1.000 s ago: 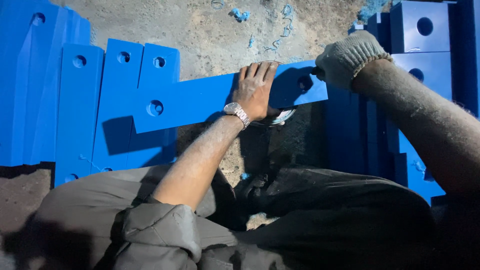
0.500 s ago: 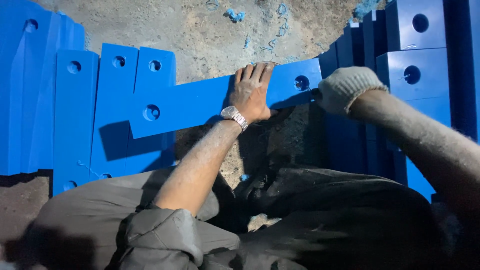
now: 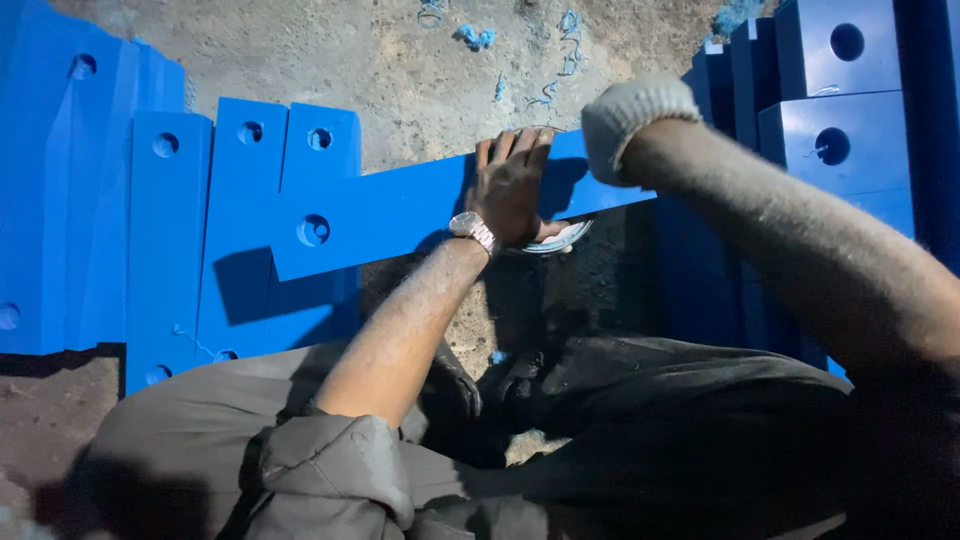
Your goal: Using a manual deburring tool to remove excess material and smooth the edges and holes of blue industrial plastic parts.
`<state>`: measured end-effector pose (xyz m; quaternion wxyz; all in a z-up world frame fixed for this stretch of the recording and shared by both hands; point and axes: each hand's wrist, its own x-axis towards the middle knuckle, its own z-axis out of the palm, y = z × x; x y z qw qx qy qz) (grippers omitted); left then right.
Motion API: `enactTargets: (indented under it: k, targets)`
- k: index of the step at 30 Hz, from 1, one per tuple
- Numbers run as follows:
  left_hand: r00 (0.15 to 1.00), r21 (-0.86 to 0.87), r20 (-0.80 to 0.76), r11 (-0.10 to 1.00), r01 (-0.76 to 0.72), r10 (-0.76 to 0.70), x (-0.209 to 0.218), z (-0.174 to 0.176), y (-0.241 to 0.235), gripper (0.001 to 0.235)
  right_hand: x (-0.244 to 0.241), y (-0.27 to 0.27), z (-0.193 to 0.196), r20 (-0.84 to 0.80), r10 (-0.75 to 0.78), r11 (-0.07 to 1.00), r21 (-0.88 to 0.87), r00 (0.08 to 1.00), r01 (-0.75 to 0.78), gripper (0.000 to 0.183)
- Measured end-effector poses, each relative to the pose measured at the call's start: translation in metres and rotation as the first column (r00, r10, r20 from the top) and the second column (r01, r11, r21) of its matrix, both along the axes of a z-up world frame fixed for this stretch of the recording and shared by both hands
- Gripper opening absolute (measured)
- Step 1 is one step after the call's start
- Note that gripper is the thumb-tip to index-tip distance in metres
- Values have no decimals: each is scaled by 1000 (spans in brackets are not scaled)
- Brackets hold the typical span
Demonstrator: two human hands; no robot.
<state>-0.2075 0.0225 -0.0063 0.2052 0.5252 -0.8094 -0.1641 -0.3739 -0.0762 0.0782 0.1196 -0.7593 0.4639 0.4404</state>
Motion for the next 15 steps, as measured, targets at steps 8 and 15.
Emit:
enactTargets:
  k: [8,15]
  targets:
    - [989,-82,143,996,-37,49,-2,-35,-2,104,-44,-7,19,47,-100,993,-63,994,103,52]
    - [997,-155,-73,987,-47,36,-2,-30,-2,82,-71,2,14,-5,-191,981,40,982,191,43]
